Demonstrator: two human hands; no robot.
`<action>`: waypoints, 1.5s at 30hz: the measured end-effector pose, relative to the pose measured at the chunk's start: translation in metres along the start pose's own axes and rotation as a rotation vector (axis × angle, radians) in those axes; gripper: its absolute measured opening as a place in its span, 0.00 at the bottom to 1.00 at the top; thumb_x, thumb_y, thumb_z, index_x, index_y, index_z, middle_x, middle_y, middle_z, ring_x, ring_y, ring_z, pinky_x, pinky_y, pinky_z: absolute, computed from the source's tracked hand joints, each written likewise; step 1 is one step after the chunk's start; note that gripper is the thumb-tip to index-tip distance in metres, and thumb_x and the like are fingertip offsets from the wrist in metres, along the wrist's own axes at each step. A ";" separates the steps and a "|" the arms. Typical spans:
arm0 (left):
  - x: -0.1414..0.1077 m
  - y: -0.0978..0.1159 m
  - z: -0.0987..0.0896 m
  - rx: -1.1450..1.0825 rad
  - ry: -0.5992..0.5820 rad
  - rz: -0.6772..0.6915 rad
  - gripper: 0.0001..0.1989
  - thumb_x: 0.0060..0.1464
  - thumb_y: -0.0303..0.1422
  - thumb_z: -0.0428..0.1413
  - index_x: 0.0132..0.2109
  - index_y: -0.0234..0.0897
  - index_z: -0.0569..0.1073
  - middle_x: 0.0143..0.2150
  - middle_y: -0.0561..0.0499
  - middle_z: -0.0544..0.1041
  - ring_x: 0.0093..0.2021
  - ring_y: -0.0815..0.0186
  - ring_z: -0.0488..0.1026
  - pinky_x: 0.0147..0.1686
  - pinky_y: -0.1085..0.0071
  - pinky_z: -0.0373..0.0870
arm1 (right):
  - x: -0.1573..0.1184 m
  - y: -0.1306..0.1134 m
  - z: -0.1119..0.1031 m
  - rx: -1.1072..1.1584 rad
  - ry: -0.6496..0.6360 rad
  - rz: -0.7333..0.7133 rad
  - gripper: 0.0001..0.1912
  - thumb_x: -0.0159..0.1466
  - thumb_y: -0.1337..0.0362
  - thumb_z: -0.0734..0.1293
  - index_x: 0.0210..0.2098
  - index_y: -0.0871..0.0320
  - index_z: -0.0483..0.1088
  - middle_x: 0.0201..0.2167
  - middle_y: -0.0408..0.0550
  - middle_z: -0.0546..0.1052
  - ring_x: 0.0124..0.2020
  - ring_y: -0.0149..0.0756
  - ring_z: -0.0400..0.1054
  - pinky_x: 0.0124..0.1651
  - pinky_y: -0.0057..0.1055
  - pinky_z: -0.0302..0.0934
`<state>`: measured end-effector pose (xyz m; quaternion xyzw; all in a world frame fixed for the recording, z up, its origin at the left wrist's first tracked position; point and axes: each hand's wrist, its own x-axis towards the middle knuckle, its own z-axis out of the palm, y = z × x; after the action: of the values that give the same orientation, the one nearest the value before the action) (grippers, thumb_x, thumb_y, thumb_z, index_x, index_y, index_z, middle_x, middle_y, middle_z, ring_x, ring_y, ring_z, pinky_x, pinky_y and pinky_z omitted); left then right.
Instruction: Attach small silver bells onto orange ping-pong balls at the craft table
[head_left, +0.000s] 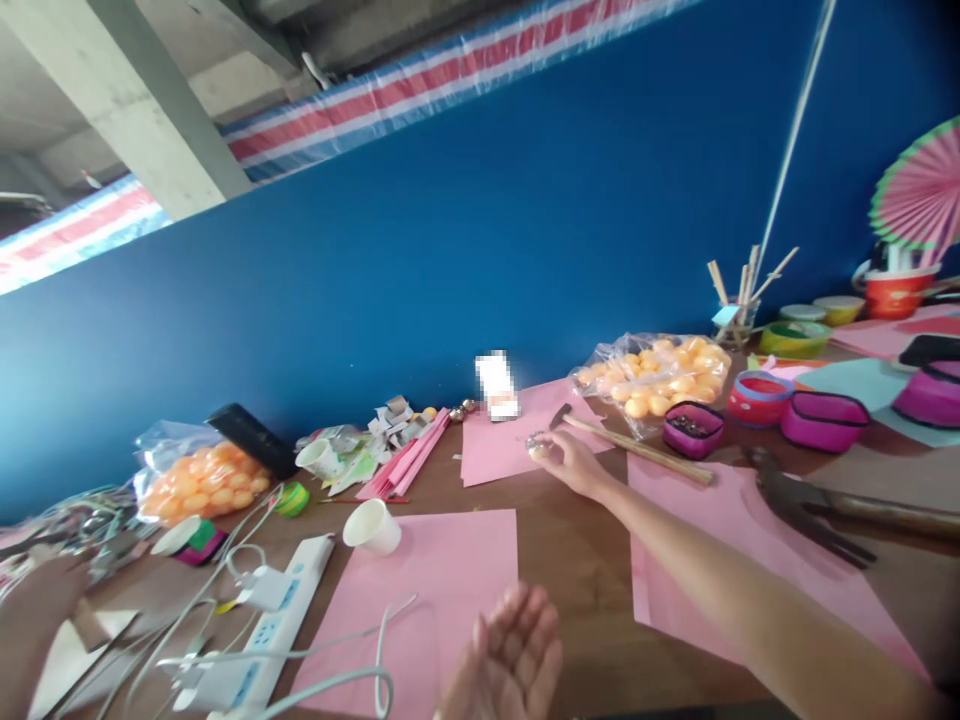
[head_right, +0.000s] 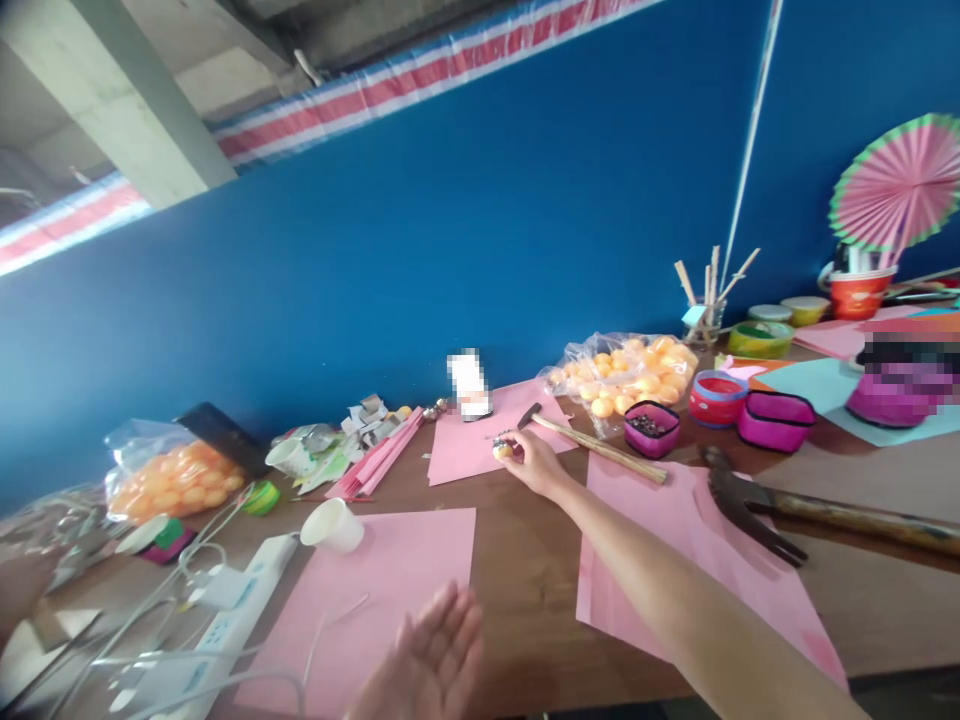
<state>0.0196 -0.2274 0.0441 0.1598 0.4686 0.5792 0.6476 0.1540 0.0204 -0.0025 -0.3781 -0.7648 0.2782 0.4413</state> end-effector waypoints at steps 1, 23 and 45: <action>0.011 0.004 0.005 -0.130 -0.080 0.010 0.17 0.51 0.41 0.47 0.44 0.41 0.72 0.51 0.47 0.69 0.54 0.57 0.61 0.51 0.59 0.60 | 0.000 0.001 0.001 -0.003 -0.003 0.001 0.14 0.55 0.61 0.63 0.40 0.57 0.67 0.39 0.49 0.72 0.39 0.36 0.67 0.43 0.33 0.62; 0.169 0.021 0.054 0.124 0.131 0.430 0.14 0.36 0.37 0.61 0.30 0.30 0.72 0.24 0.52 0.71 0.17 0.80 0.59 0.13 0.82 0.52 | 0.001 0.005 0.005 0.084 0.014 0.053 0.15 0.54 0.62 0.62 0.41 0.57 0.66 0.38 0.49 0.72 0.34 0.35 0.67 0.36 0.31 0.63; 0.215 0.020 0.050 0.491 0.159 0.544 0.09 0.42 0.34 0.56 0.32 0.33 0.72 0.25 0.47 0.73 0.26 0.67 0.70 0.28 0.71 0.66 | 0.002 0.001 0.004 0.118 0.024 0.072 0.16 0.56 0.57 0.61 0.42 0.58 0.66 0.40 0.51 0.72 0.40 0.40 0.67 0.39 0.34 0.64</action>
<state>0.0239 -0.0112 -0.0063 0.3836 0.5827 0.6111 0.3739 0.1499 0.0226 -0.0045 -0.3818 -0.7276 0.3340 0.4618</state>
